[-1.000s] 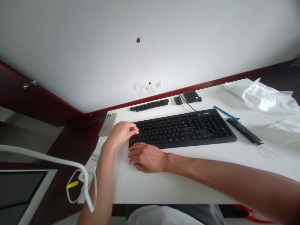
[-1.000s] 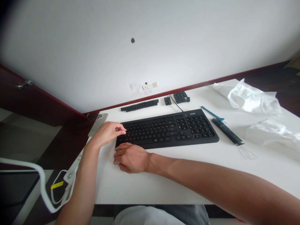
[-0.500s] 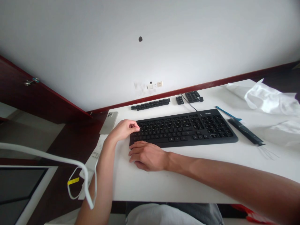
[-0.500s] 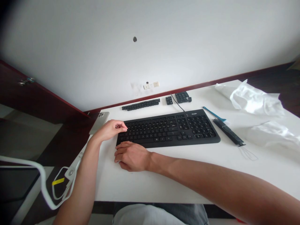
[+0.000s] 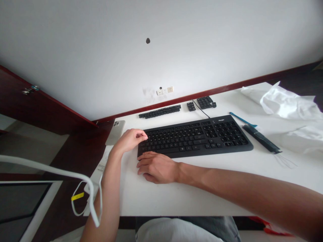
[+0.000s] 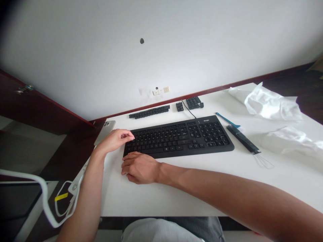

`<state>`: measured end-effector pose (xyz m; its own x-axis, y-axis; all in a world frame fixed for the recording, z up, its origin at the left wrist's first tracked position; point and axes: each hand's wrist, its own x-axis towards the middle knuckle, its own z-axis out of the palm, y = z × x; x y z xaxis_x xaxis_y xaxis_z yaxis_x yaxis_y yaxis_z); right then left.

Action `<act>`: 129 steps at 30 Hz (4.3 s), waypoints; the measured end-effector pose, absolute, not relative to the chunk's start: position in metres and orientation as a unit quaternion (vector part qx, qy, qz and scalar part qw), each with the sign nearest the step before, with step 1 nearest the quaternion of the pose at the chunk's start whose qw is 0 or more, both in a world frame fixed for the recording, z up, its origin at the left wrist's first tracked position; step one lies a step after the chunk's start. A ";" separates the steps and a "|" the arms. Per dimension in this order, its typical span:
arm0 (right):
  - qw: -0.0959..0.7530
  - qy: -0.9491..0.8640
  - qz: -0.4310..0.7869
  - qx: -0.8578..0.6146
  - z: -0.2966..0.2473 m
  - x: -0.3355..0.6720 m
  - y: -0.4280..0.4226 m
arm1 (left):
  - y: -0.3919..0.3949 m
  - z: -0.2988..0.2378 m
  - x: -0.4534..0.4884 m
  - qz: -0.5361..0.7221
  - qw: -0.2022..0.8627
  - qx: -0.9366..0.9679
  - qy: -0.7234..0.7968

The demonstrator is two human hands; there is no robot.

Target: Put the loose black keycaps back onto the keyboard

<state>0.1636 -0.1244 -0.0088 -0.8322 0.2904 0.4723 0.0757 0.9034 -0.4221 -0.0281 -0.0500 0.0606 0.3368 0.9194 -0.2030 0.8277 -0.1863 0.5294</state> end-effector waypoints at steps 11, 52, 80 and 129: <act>0.271 -0.937 0.197 -0.098 -0.008 0.163 -0.125 | -0.051 0.062 -0.025 0.080 0.275 0.772 0.568; 0.275 -0.936 0.199 -0.094 -0.008 0.163 -0.124 | -0.053 0.064 -0.026 0.082 0.278 0.773 0.564; 0.280 -0.937 0.186 -0.097 -0.008 0.163 -0.124 | -0.043 0.047 -0.034 0.075 0.268 0.771 0.573; 0.263 -0.937 0.209 -0.097 -0.007 0.164 -0.124 | -0.035 0.037 -0.052 0.129 0.386 0.754 0.517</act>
